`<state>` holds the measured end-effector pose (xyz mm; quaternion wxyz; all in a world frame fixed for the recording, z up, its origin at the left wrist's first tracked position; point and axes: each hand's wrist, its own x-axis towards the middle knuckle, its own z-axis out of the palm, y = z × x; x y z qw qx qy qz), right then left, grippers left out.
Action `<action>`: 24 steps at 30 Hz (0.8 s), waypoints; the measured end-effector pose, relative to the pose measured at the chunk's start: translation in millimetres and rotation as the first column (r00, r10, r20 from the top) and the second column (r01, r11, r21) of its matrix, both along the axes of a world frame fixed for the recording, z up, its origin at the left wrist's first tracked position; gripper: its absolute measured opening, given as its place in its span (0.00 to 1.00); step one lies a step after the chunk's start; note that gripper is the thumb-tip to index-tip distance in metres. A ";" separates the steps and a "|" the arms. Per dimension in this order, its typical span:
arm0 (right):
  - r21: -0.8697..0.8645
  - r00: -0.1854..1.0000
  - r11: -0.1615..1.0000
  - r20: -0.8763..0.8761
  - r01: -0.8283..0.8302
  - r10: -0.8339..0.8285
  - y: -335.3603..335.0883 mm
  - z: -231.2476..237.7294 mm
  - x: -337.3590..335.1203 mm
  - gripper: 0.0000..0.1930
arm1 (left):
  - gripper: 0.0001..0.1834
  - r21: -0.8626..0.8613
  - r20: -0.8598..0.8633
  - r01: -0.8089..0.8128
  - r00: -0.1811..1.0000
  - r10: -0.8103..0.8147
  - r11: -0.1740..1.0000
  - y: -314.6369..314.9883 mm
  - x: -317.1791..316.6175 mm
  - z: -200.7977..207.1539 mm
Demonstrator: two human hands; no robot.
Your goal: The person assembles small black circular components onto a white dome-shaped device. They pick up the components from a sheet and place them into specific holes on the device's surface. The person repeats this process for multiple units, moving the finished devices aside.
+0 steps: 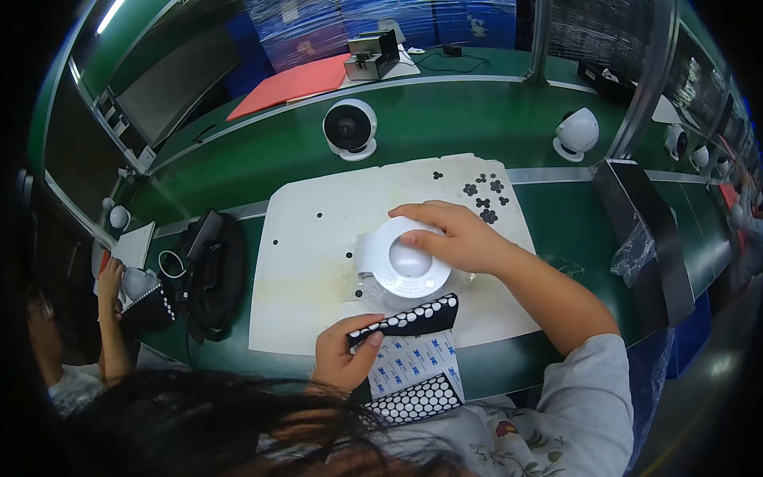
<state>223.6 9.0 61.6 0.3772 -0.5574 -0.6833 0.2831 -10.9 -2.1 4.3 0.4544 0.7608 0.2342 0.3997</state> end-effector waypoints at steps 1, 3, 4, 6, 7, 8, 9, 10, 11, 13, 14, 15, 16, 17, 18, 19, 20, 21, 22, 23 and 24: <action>0.011 1.000 1.000 0.026 -0.002 0.002 -3.2 0.5 -0.7 0.18 | 0.12 -0.043 0.007 -0.008 1.000 0.008 0.999 -0.5 0.8 0.7; 0.022 0.997 1.000 0.072 -0.020 0.018 -4.3 1.4 -1.3 0.18 | 0.11 -0.129 0.015 -0.024 1.000 0.026 0.991 -2.2 1.3 3.1; 0.021 0.995 0.999 0.092 -0.035 0.033 -1.7 2.8 -1.4 0.19 | 0.11 -0.171 0.038 -0.027 0.999 0.034 0.985 -3.3 2.2 3.9; 0.060 0.993 0.997 0.107 -0.050 0.043 -2.0 1.1 1.2 0.19 | 0.10 -0.252 0.087 -0.029 0.995 0.052 0.967 -4.5 4.8 5.7; 0.100 0.994 0.994 0.103 -0.048 0.038 -2.8 -2.1 3.0 0.19 | 0.09 -0.257 0.095 -0.043 0.993 0.069 0.966 -4.7 5.5 5.5; 0.140 0.995 0.989 0.098 -0.047 0.033 -4.8 -4.3 4.6 0.19 | 0.09 -0.261 0.103 -0.056 0.991 0.085 0.964 -4.8 5.3 4.3; 0.309 0.986 0.951 0.167 -0.032 -0.021 -9.9 -4.0 6.1 0.19 | 0.09 -0.267 0.113 -0.074 0.988 0.107 0.961 -4.7 4.3 2.8; 0.469 0.971 0.883 0.224 -0.030 -0.086 -19.6 -1.9 8.2 0.19 | 0.09 -0.262 0.126 -0.085 0.985 0.122 0.961 -4.8 4.0 2.2; 0.614 0.950 0.788 0.269 -0.042 -0.159 -28.3 0.0 7.2 0.19 | 0.09 -0.258 0.141 -0.097 0.980 0.137 0.961 -4.9 4.1 0.8; 0.584 0.976 0.808 0.207 -0.075 -0.060 -50.1 1.1 -5.2 0.20 | 0.09 -0.257 0.155 -0.113 0.976 0.156 0.960 -5.8 5.4 1.1; 0.568 0.985 0.818 0.173 -0.091 -0.010 -58.9 -0.5 -10.2 0.21 | 0.09 -0.259 0.153 -0.117 0.975 0.160 0.959 -7.2 6.1 3.4; 0.552 0.979 0.826 0.205 -0.114 -0.002 -64.0 -3.4 -13.5 0.22 | 0.09 -0.260 0.152 -0.115 0.976 0.158 0.959 -7.7 7.9 5.6; 0.535 0.971 0.834 0.237 -0.137 0.007 -67.3 -5.5 -17.3 0.22 | 0.10 -0.291 0.176 -0.088 0.974 0.143 0.953 -7.9 9.5 8.0; 0.517 0.963 0.841 0.269 -0.160 0.018 -68.3 -6.4 -19.0 0.23 | 0.10 -0.320 0.200 -0.060 0.971 0.129 0.945 -8.0 10.9 10.9; 0.499 0.973 0.855 0.228 -0.141 0.028 -66.3 -6.8 -20.0 0.20 | 0.10 -0.347 0.226 -0.044 0.966 0.129 0.937 -9.5 10.0 13.9; 0.488 0.974 0.861 0.224 -0.144 0.037 -65.4 -8.3 -20.7 0.19 | 0.11 -0.351 0.219 -0.023 0.970 0.106 0.936 -9.5 10.4 17.7; 0.477 0.974 0.866 0.220 -0.149 0.047 -64.7 -10.3 -21.5 0.19 | 0.13 -0.355 0.212 -0.003 0.974 0.084 0.935 -8.2 11.7 22.7; 0.464 0.975 0.874 0.218 -0.143 0.043 -64.5 -11.1 -20.1 0.18 | 0.14 -0.362 0.207 0.031 0.977 0.048 0.932 -5.6 15.6 27.9; 0.454 0.978 0.881 0.203 -0.134 0.044 -64.5 -10.4 -19.5 0.17 | 0.15 -0.400 0.169 0.026 0.984 0.046 0.916 -5.3 17.6 34.3; 0.443 0.981 0.888 0.188 -0.126 0.045 -64.8 -8.8 -19.2 0.17 | 0.14 -0.330 0.114 0.030 0.993 0.008 0.943 -1.4 15.8 33.2; 0.432 0.984 0.894 0.174 -0.118 0.046 -64.9 -7.3 -19.1 0.16 | 0.12 -0.259 0.056 0.039 0.998 -0.026 0.965 4.7 11.5 30.6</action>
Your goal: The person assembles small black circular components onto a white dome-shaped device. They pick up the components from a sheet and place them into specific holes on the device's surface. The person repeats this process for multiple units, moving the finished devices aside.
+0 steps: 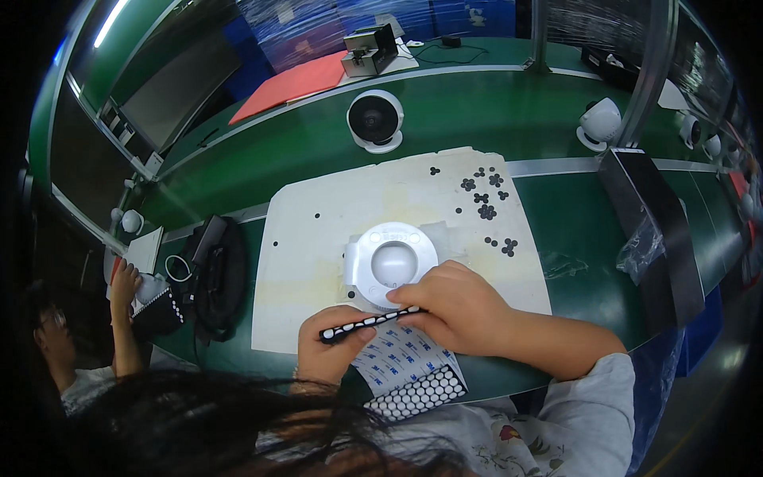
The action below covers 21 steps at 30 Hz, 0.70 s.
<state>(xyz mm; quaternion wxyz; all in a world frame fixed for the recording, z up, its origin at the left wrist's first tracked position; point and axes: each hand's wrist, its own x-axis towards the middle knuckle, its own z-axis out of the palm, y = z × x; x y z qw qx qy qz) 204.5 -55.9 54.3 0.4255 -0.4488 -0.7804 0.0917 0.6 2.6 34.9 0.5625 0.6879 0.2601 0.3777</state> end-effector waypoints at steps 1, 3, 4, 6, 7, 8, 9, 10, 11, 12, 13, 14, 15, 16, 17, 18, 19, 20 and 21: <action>-0.035 0.999 0.999 -0.033 0.006 -0.007 -0.8 1.1 0.6 0.15 | 0.11 0.076 -0.060 0.032 0.998 -0.027 0.997 3.6 -1.6 -2.2; -0.105 0.995 0.994 -0.095 0.012 -0.023 -1.6 2.9 1.7 0.12 | 0.08 -0.010 -0.010 -0.011 1.000 0.010 1.000 1.3 0.4 -6.7; -0.069 0.998 0.998 -0.060 -0.011 0.007 -0.8 1.6 3.0 0.11 | 0.07 -0.054 0.015 -0.030 0.999 0.031 0.998 -0.4 1.4 -9.3; -0.001 0.998 0.998 0.014 -0.065 0.065 2.3 -3.4 5.7 0.08 | 0.07 -0.058 0.094 -0.038 0.995 0.043 0.998 -1.6 2.6 -15.5; 0.102 0.996 0.993 0.081 -0.055 0.047 3.5 -4.2 5.3 0.07 | 0.07 -0.060 0.132 -0.045 0.990 0.052 0.997 -2.6 2.0 -17.7; 0.205 0.989 0.977 0.146 -0.052 0.022 4.7 -4.6 4.5 0.06 | 0.07 -0.090 0.077 -0.077 0.993 0.084 0.993 -4.5 0.2 -17.1; 0.305 0.978 0.951 0.206 -0.051 -0.014 5.8 -5.2 4.5 0.05 | 0.07 -0.119 0.019 -0.107 0.994 0.110 0.987 -6.0 -1.4 -15.4; 0.297 0.982 0.951 0.187 -0.088 0.032 6.0 -4.5 5.4 0.07 | 0.07 -0.145 -0.039 -0.139 0.990 0.134 0.980 -6.9 -2.7 -14.9; 0.291 0.983 0.949 0.168 -0.125 0.078 5.6 -2.9 6.9 0.09 | 0.07 -0.117 -0.003 -0.150 0.989 0.151 0.982 -6.6 -3.5 -17.4; 0.287 0.981 0.944 0.150 -0.161 0.122 4.9 -2.1 8.1 0.10 | 0.07 -0.087 0.035 -0.160 0.986 0.164 0.983 -5.4 -4.2 -20.9; 0.214 0.990 0.968 -0.013 -0.134 0.140 4.2 -2.7 8.9 0.13 | 0.08 -0.058 0.074 -0.172 0.982 0.176 0.983 -4.4 -4.7 -23.4; 0.135 0.974 0.984 -0.177 -0.118 0.141 3.3 -3.5 9.4 0.15 | 0.07 -0.022 0.088 -0.175 0.980 0.176 0.984 -4.2 -4.7 -24.7; 0.054 0.934 0.992 -0.335 -0.117 0.128 2.9 -4.2 9.9 0.18 | 0.07 0.013 0.103 -0.180 0.979 0.178 0.984 -4.3 -4.1 -25.8; 0.000 0.944 0.994 -0.313 -0.107 0.102 2.1 -5.3 9.8 0.20 | 0.07 0.048 0.118 -0.185 0.977 0.178 0.982 -4.3 -3.9 -26.5; -0.054 0.954 0.994 -0.290 -0.095 0.076 1.2 -7.1 9.4 0.22 | 0.07 0.057 0.129 -0.183 0.976 0.175 0.981 -4.1 -4.0 -26.4; -0.108 0.963 0.991 -0.266 -0.080 0.048 0.3 -8.3 9.6 0.24 | 0.07 0.066 0.138 -0.179 0.976 0.169 0.982 -4.4 -3.7 -25.7; -0.069 0.978 0.995 -0.201 -0.068 0.053 0.7 -9.2 10.4 0.24 | 0.07 0.076 0.147 -0.175 0.976 0.163 0.982 -4.5 -3.3 -25.2; -0.030 0.989 0.998 -0.135 -0.059 0.054 1.4 -10.0 11.6 0.24 | 0.07 0.086 0.148 -0.174 0.976 0.160 0.981 -4.5 -3.0 -25.1; 0.011 0.996 0.999 -0.069 -0.054 0.054 2.2 -10.6 12.0 0.23 | 0.07 0.097 0.148 -0.174 0.976 0.158 0.980 -4.0 -3.4 -25.0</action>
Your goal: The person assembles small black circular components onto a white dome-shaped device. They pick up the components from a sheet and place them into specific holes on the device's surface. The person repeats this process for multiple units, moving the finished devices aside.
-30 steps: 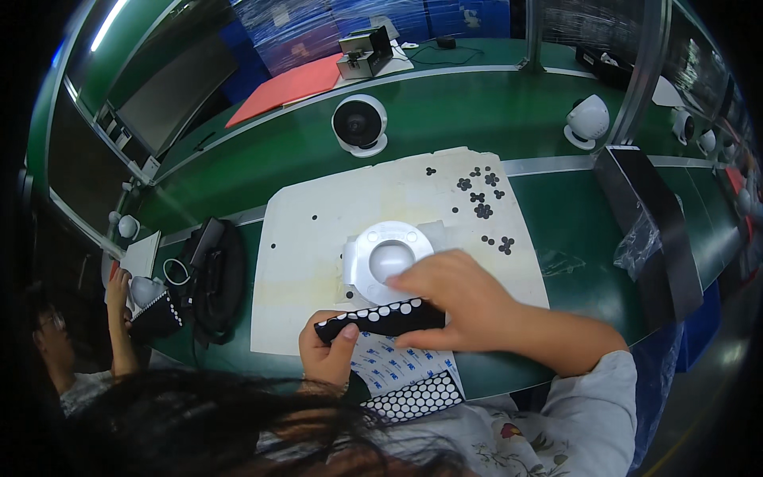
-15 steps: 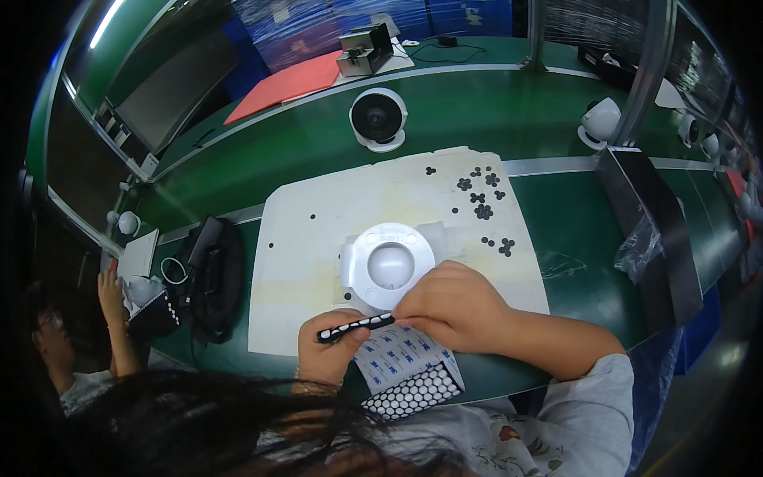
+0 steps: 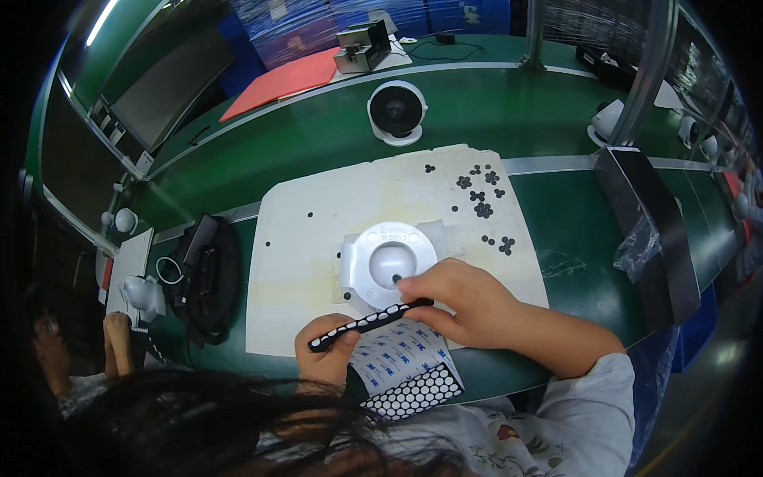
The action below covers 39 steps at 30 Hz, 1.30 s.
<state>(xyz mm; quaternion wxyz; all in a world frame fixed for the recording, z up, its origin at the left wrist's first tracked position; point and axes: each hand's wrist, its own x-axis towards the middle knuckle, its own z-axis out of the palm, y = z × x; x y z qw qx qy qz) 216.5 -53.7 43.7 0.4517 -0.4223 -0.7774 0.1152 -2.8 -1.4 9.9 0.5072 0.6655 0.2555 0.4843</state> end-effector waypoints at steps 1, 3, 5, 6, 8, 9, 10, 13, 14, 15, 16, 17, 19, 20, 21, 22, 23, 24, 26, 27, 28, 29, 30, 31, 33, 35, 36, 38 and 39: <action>-0.088 0.993 0.996 -0.114 -0.019 0.009 -0.6 1.8 -0.6 0.23 | 0.07 0.011 -0.001 0.001 1.000 -0.001 1.000 0.5 -0.2 0.1; -0.254 0.942 0.963 -0.336 -0.089 -0.001 -3.1 9.6 -3.2 0.22 | 0.07 0.049 -0.001 -0.009 1.000 0.009 0.999 0.9 -0.4 0.6; -0.315 0.961 0.948 -0.273 -0.046 -0.044 -4.3 17.8 -4.4 0.20 | 0.07 0.082 0.006 -0.020 1.000 0.020 0.996 1.3 0.0 0.2; -0.345 0.968 0.938 -0.241 -0.021 -0.067 -4.6 20.0 -3.9 0.19 | 0.07 0.097 0.013 -0.023 1.000 0.022 0.995 1.3 1.4 -0.2; -0.259 0.996 0.965 -0.051 0.052 -0.067 -3.5 20.6 -2.9 0.18 | 0.07 0.103 0.011 -0.043 0.999 0.042 0.994 0.0 3.3 -0.1; -0.208 0.996 0.975 0.043 0.083 -0.075 -3.1 21.1 -2.2 0.17 | 0.07 0.098 0.002 -0.058 0.998 0.058 0.993 -1.1 3.6 2.0; -0.117 0.997 0.992 0.051 0.055 -0.049 -1.3 20.4 -0.6 0.17 | 0.07 0.093 -0.008 -0.073 0.997 0.074 0.993 -1.8 3.7 3.2; 0.104 0.999 0.994 0.033 -0.013 0.010 2.3 16.4 3.2 0.17 | 0.07 0.033 -0.021 -0.094 0.995 0.095 0.995 -1.7 2.7 1.7; 0.143 1.000 0.990 -0.010 -0.016 0.018 1.1 15.6 4.0 0.17 | 0.07 0.011 -0.027 -0.094 0.995 0.094 0.996 -2.2 1.9 1.4; 0.182 0.998 0.983 -0.050 -0.015 0.024 -0.2 15.3 4.5 0.17 | 0.07 -0.011 -0.031 -0.091 0.995 0.090 0.996 -2.6 1.5 1.2; 0.211 0.997 0.977 -0.079 -0.008 0.025 -0.3 13.4 0.9 0.18 | 0.07 -0.033 -0.034 -0.087 0.996 0.086 0.996 -2.9 1.3 1.0; 0.239 0.994 0.971 -0.109 0.000 0.026 0.5 10.2 -5.7 0.18 | 0.07 -0.041 -0.040 -0.085 0.996 0.084 0.996 -3.0 1.4 1.3; 0.265 0.997 0.964 -0.066 -0.012 0.030 1.6 9.3 -11.8 0.19 | 0.06 -0.055 -0.054 -0.084 0.995 0.081 0.995 -3.5 1.3 3.2; 0.261 1.000 0.965 0.007 -0.031 0.030 1.6 10.1 -12.9 0.19 | 0.06 -0.067 -0.067 -0.083 0.995 0.079 0.994 -4.0 1.3 4.2; 0.256 0.996 0.965 0.080 -0.051 0.031 1.5 11.3 -13.7 0.19 | 0.06 -0.078 -0.080 -0.083 0.994 0.077 0.993 -4.4 0.8 5.5; 0.240 0.985 0.964 0.155 -0.114 0.078 0.6 12.1 -12.3 0.19 | 0.06 -0.090 -0.093 -0.083 0.993 0.075 0.993 -4.6 0.4 6.2; 0.218 0.966 0.960 0.228 -0.176 0.125 -1.1 12.9 -9.3 0.19 | 0.06 -0.099 -0.082 -0.085 0.994 0.077 0.991 -4.6 0.4 5.3; 0.194 0.938 0.952 0.298 -0.239 0.175 -1.7 13.6 -7.4 0.19 | 0.05 -0.108 -0.071 -0.090 0.994 0.083 0.990 -4.6 0.5 3.3; 0.178 0.948 0.946 0.221 -0.269 0.228 -5.6 18.8 -9.6 0.19 | 0.06 -0.128 -0.072 -0.096 0.994 0.087 0.987 -4.7 -0.8 3.3; 0.169 0.951 0.945 0.185 -0.280 0.249 -7.2 20.5 -9.5 0.20 | 0.06 -0.141 -0.081 -0.091 0.994 0.080 0.986 -4.8 -0.9 5.1; 0.158 0.976 0.967 0.114 -0.202 0.185 -6.9 18.4 -6.0 0.21 | 0.07 -0.155 -0.090 -0.086 0.993 0.073 0.984 -4.1 -0.9 6.1; 0.141 0.992 0.982 0.044 -0.124 0.119 -5.7 14.2 -0.5 0.23 | 0.08 0.046 -0.143 -0.103 0.984 0.109 0.994 -1.4 -0.2 6.0; 0.093 0.993 0.993 -0.087 -0.066 0.074 -2.1 13.1 0.9 0.24 | 0.09 0.243 -0.185 -0.103 0.971 0.150 0.965 2.7 1.9 5.5; 0.047 0.975 0.999 -0.222 -0.018 0.028 2.0 12.3 2.1 0.25 | 0.11 0.430 -0.216 -0.090 0.956 0.199 0.899 6.9 3.9 5.7; -0.097 0.812 0.995 -0.582 -0.011 -0.047 19.4 16.0 -2.8 0.28 | 0.12 0.533 -0.323 0.023 0.929 0.178 0.846 13.5 6.1 13.8; -0.232 0.799 0.971 -0.594 -0.058 -0.094 27.9 12.0 2.7 0.30 | 0.13 0.540 -0.351 0.097 0.929 0.119 0.836 15.3 8.2 10.1; -0.300 0.791 0.950 -0.600 -0.084 -0.120 30.6 9.7 4.6 0.31 | 0.13 0.538 -0.363 0.111 0.925 0.111 0.835 14.0 6.3 7.6; -0.289 0.802 0.954 -0.588 -0.082 -0.109 29.5 12.1 4.7 0.30 | 0.14 0.535 -0.386 0.141 0.918 0.092 0.833 12.7 3.0 3.4; -0.295 0.811 0.952 -0.575 -0.080 -0.109 28.6 11.7 5.0 0.30 | 0.15 0.544 -0.360 0.124 0.928 0.097 0.830 10.8 3.8 0.4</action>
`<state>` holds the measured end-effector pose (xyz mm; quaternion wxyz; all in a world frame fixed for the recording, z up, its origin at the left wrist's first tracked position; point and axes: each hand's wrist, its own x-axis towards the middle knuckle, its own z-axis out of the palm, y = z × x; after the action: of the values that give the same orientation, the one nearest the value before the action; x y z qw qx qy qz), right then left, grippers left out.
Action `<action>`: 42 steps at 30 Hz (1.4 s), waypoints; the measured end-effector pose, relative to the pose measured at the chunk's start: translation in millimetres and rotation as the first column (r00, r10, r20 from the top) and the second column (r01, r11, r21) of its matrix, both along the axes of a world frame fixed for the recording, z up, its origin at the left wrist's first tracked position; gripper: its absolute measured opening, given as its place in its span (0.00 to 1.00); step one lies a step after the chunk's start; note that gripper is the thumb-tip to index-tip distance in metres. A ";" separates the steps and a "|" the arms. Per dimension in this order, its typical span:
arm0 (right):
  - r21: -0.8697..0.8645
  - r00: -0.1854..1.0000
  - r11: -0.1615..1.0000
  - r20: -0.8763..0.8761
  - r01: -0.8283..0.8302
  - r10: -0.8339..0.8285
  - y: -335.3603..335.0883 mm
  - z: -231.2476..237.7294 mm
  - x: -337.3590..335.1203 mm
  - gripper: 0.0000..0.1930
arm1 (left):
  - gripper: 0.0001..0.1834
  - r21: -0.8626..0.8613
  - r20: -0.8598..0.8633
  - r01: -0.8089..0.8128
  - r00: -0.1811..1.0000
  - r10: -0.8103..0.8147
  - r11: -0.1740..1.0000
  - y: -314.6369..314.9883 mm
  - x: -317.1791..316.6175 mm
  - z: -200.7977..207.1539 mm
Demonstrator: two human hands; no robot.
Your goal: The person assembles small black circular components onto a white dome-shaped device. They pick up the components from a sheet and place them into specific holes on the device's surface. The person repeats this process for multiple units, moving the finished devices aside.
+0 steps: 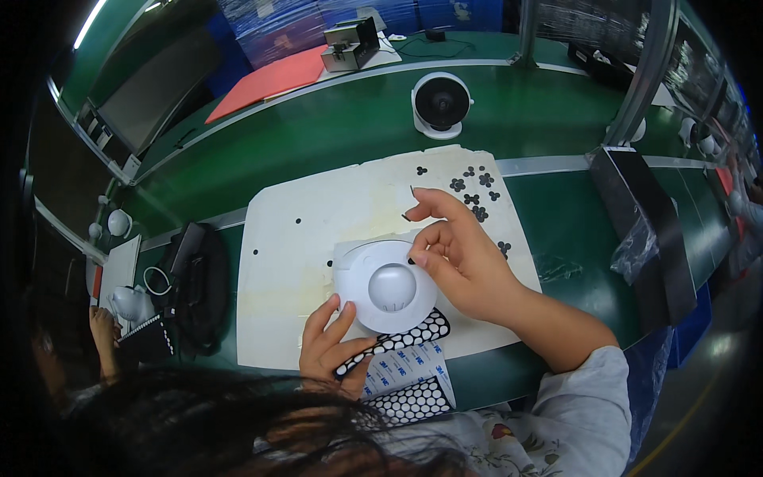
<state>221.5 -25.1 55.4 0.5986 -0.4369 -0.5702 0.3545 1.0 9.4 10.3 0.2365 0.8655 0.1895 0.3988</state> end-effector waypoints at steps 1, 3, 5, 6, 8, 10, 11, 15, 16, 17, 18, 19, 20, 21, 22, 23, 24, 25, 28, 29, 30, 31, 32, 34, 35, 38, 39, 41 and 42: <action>-0.005 1.000 1.000 0.016 -0.003 0.003 -0.2 -1.4 0.6 0.30 | 0.14 -0.001 -0.010 -0.009 1.000 0.009 1.000 -0.6 -0.3 -1.2; 0.000 0.999 1.000 0.040 0.001 -0.001 1.1 -4.9 2.2 0.32 | 0.14 0.000 -0.029 -0.028 0.999 0.028 1.000 -1.5 -1.6 -0.4; 0.005 0.998 1.000 0.057 0.003 -0.004 1.5 -7.6 3.2 0.33 | 0.13 -0.001 -0.041 -0.035 0.999 0.035 0.999 -2.1 -2.1 0.6; 0.011 0.998 1.000 0.062 0.004 -0.005 1.4 -7.6 3.5 0.33 | 0.13 0.003 -0.046 -0.038 0.998 0.038 0.999 -2.1 -2.0 1.2; 0.025 0.998 1.000 0.065 0.012 -0.014 1.1 -7.7 3.0 0.31 | 0.12 0.024 -0.050 -0.041 0.998 0.043 0.999 -2.2 -1.6 0.1; 0.042 0.998 0.999 0.061 0.026 -0.028 1.0 -7.5 1.8 0.29 | 0.12 0.033 -0.062 -0.043 0.997 0.045 0.999 -2.5 -1.5 0.3; 0.048 0.996 0.998 0.078 0.033 -0.036 0.8 -8.1 2.0 0.29 | 0.11 0.031 -0.073 -0.042 0.996 0.045 0.999 -2.9 -1.9 1.5; 0.091 0.984 0.993 0.159 0.069 -0.083 2.3 -13.5 2.2 0.28 | 0.11 0.056 -0.063 -0.045 0.997 0.049 0.997 -1.6 -1.4 0.5; 0.106 0.978 0.991 0.184 0.081 -0.099 2.0 -14.9 1.9 0.28 | 0.11 0.057 -0.064 -0.046 0.997 0.050 0.997 -1.6 -1.5 0.0; 0.129 0.963 0.986 0.232 0.109 -0.137 1.2 -15.6 1.6 0.28 | 0.11 0.059 -0.064 -0.046 0.997 0.050 0.997 -1.6 -1.6 -0.5; 0.154 0.945 0.979 0.277 0.135 -0.174 0.4 -16.3 1.6 0.27 | 0.11 0.060 -0.066 -0.048 0.997 0.051 0.997 -1.7 -1.5 -0.5; 0.180 0.923 0.971 0.321 0.160 -0.212 -0.6 -17.0 1.7 0.26 | 0.11 0.060 -0.066 -0.048 0.996 0.052 0.997 -1.8 -1.2 -0.1; 0.298 0.838 0.942 0.465 0.155 -0.286 -2.2 -17.8 2.0 0.26 | 0.11 0.060 -0.067 -0.049 0.996 0.053 0.997 -1.7 -0.7 0.4; 0.411 0.725 0.903 0.583 0.127 -0.368 -4.1 -18.4 2.5 0.25 | 0.11 0.060 -0.067 -0.051 0.996 0.055 0.997 -1.9 -0.3 1.0; 0.512 0.588 0.856 0.669 0.077 -0.453 -5.1 -18.5 2.5 0.24 | 0.12 0.064 -0.064 -0.055 0.996 0.059 0.996 -2.2 0.2 0.9; 0.511 0.536 0.856 0.704 0.076 -0.467 -6.7 -12.4 1.1 0.24 | 0.12 0.068 -0.061 -0.060 0.996 0.064 0.996 -2.4 0.8 0.2; 0.510 0.479 0.857 0.735 0.073 -0.479 -9.4 -1.0 -2.1 0.24 | 0.12 0.072 -0.055 -0.067 0.996 0.071 0.995 -2.7 0.4 -0.2; 0.509 0.422 0.858 0.764 0.070 -0.488 -9.7 5.7 -4.9 0.24 | 0.13 0.073 -0.066 -0.066 0.995 0.071 0.995 -3.1 -0.3 0.0; 0.353 0.839 0.921 0.441 0.162 -0.317 -1.2 2.6 -9.3 0.25 | 0.15 0.071 -0.076 -0.062 0.995 0.067 0.996 -4.2 -0.3 1.4; 0.307 0.874 0.945 0.424 0.109 -0.238 2.8 4.6 -11.1 0.26 | 0.16 0.066 -0.067 -0.059 0.996 0.064 0.996 -4.0 0.7 1.7; 0.260 0.903 0.964 0.400 0.052 -0.156 8.4 6.3 -13.3 0.26 | 0.16 0.061 -0.060 -0.057 0.996 0.061 0.997 -3.8 1.1 1.2; 0.214 0.926 0.977 0.371 -0.007 -0.074 13.1 7.1 -15.8 0.27 | 0.16 0.064 -0.057 -0.056 0.997 0.060 0.996 -3.5 1.6 0.6; 0.149 0.945 0.989 0.324 -0.013 -0.037 16.6 6.2 -18.3 0.26 | 0.17 0.068 -0.054 -0.055 0.997 0.058 0.996 -3.0 2.1 -0.3; 0.084 0.945 0.996 0.326 -0.016 -0.012 18.6 9.0 -21.1 0.26 | 0.17 0.073 -0.054 -0.059 0.997 0.063 0.996 -2.1 1.1 -1.6; 0.051 0.945 0.999 0.328 -0.017 -0.001 19.4 10.0 -22.0 0.26 | 0.17 0.073 -0.057 -0.059 0.996 0.063 0.996 -1.9 0.8 -2.1; 0.020 0.935 1.000 0.355 -0.023 0.014 19.6 8.9 -21.2 0.28 | 0.17 0.081 -0.055 -0.061 0.996 0.066 0.995 -1.4 0.9 -3.0; 0.020 0.933 1.000 0.359 -0.020 0.012 19.8 8.1 -21.4 0.27 | 0.17 0.084 -0.055 -0.062 0.996 0.067 0.995 -1.4 1.0 -3.1; 0.020 0.931 1.000 0.366 -0.015 0.006 20.0 6.6 -21.7 0.27 | 0.16 0.086 -0.063 -0.063 0.996 0.068 0.994 -1.6 0.7 -2.1; 0.021 0.929 1.000 0.370 -0.012 0.003 19.9 6.9 -21.9 0.27 | 0.16 0.089 -0.067 -0.065 0.995 0.071 0.994 -1.7 0.2 -1.4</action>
<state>199.6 -5.2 62.3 0.4843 -0.4867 -0.6784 0.2615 1.3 7.7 8.9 0.1783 0.8814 0.2094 0.3839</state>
